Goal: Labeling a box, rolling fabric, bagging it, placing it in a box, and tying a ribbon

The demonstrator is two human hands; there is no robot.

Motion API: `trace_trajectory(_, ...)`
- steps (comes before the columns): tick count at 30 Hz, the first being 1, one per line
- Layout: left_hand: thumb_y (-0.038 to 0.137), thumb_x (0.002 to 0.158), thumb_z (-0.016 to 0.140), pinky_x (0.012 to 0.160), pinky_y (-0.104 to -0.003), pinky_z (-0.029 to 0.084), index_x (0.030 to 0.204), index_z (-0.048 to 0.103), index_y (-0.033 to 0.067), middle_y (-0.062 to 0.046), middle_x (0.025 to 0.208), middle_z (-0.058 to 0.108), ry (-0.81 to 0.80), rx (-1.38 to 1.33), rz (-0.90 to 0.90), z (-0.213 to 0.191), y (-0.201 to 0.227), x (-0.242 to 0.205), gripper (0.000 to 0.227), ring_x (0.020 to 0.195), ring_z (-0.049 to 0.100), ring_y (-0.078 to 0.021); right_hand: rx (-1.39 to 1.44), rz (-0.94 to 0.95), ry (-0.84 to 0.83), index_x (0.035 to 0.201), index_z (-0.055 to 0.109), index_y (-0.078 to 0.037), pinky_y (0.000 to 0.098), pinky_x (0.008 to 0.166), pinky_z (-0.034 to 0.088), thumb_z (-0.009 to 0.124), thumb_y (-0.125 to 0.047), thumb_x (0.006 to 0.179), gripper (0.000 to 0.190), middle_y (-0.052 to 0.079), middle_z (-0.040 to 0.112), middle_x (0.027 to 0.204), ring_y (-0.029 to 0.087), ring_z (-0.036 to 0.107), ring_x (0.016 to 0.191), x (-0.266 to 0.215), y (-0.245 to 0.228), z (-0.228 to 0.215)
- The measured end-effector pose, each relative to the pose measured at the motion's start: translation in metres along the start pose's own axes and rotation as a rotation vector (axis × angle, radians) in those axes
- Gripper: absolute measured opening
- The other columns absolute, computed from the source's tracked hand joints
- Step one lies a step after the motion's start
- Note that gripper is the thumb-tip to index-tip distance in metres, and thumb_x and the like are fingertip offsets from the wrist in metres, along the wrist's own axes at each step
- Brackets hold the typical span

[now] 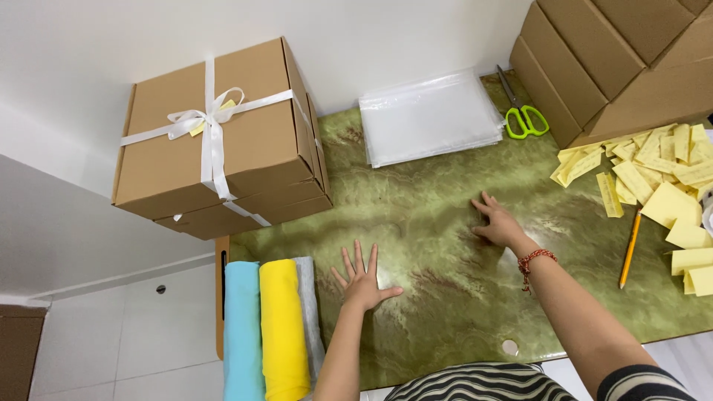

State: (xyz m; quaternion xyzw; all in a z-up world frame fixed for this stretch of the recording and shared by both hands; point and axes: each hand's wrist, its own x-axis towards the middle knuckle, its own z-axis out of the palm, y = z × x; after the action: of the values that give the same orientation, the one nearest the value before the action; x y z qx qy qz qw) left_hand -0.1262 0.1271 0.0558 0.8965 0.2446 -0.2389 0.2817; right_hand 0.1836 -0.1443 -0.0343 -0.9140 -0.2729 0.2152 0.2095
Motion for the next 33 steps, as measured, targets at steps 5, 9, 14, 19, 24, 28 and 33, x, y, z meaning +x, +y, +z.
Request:
trace_trajectory(5, 0.080, 0.083, 0.068, 0.117, -0.079, -0.015, 0.174, -0.002, 0.0381, -0.009, 0.178, -0.029, 0.027, 0.006, 0.016, -0.006, -0.007, 0.017, 0.122, 0.160, -0.031, -0.0425, -0.090, -0.026, 0.062, 0.158, 0.057, -0.021, 0.0515, 0.127, 0.037, 0.087, -0.038, 0.079, 0.086, 0.016, 0.042, 0.172, 0.040, 0.042, 0.155, 0.006, -0.019, -0.015)
trace_trajectory(9, 0.078, 0.086, 0.067, 0.117, -0.077, -0.017, 0.174, 0.002, 0.0401, -0.007, 0.179, -0.027, 0.050, -0.029, 0.048, -0.006, -0.011, 0.027, 0.115, 0.160, -0.031, -0.0413, -0.144, -0.057, 0.150, 0.154, 0.063, -0.015, 0.0472, 0.124, 0.041, 0.085, -0.043, 0.082, 0.079, 0.016, 0.056, 0.161, 0.037, 0.053, 0.148, 0.012, -0.025, -0.033)
trace_trajectory(14, 0.072, 0.098, 0.056, 0.118, -0.078, -0.015, 0.173, 0.009, 0.0401, -0.005, 0.180, -0.021, 0.081, -0.063, 0.037, -0.014, -0.009, 0.038, 0.095, 0.161, -0.027, -0.0405, 0.212, 0.143, 0.235, 0.160, 0.054, -0.014, 0.0519, 0.113, 0.047, 0.084, -0.047, 0.090, 0.083, 0.014, 0.059, 0.152, 0.038, 0.060, 0.134, 0.075, 0.027, -0.018)
trace_trajectory(19, 0.067, 0.105, 0.048, 0.116, -0.082, -0.014, 0.173, 0.019, 0.0350, -0.003, 0.181, -0.015, 0.145, -0.174, 0.002, -0.018, -0.002, 0.069, 0.080, 0.162, -0.025, -0.0403, 0.336, 0.248, 0.309, 0.163, 0.047, -0.019, 0.0461, 0.104, 0.053, 0.078, -0.048, 0.098, 0.077, 0.002, 0.068, 0.141, 0.029, 0.067, 0.123, 0.103, 0.032, -0.038)
trace_trajectory(24, 0.046, 0.111, 0.053, 0.124, -0.072, 0.001, 0.167, 0.037, 0.0182, -0.007, 0.181, 0.011, 0.317, -0.288, 0.066, -0.022, 0.005, 0.126, 0.065, 0.166, -0.001, -0.0347, 0.444, 0.273, 0.482, 0.164, 0.043, -0.011, 0.0415, 0.100, 0.056, 0.069, -0.035, 0.111, 0.064, 0.008, 0.070, 0.132, 0.024, 0.069, 0.118, 0.150, 0.072, -0.037)
trace_trajectory(28, 0.037, 0.109, 0.059, 0.113, -0.056, 0.048, 0.157, 0.052, 0.0118, -0.017, 0.155, 0.051, 0.363, -0.666, -0.004, -0.036, 0.011, 0.199, 0.055, 0.144, 0.052, -0.0396, 0.411, 0.367, 0.571, 0.152, 0.061, -0.016, 0.0464, 0.103, 0.054, 0.070, -0.042, 0.109, 0.050, 0.009, 0.074, 0.124, 0.030, 0.068, 0.120, 0.169, 0.077, -0.034)
trace_trajectory(33, 0.035, 0.101, 0.070, 0.070, -0.034, 0.069, 0.156, 0.052, 0.0122, -0.008, 0.142, 0.067, 0.529, -1.147, -0.157, -0.048, 0.022, 0.280, 0.062, 0.098, 0.080, -0.0223, 0.261, 0.470, 0.888, 0.109, 0.085, -0.029, 0.0382, 0.079, 0.059, 0.090, -0.046, 0.093, 0.024, -0.005, 0.078, 0.087, 0.024, 0.077, 0.087, 0.200, 0.103, -0.014)
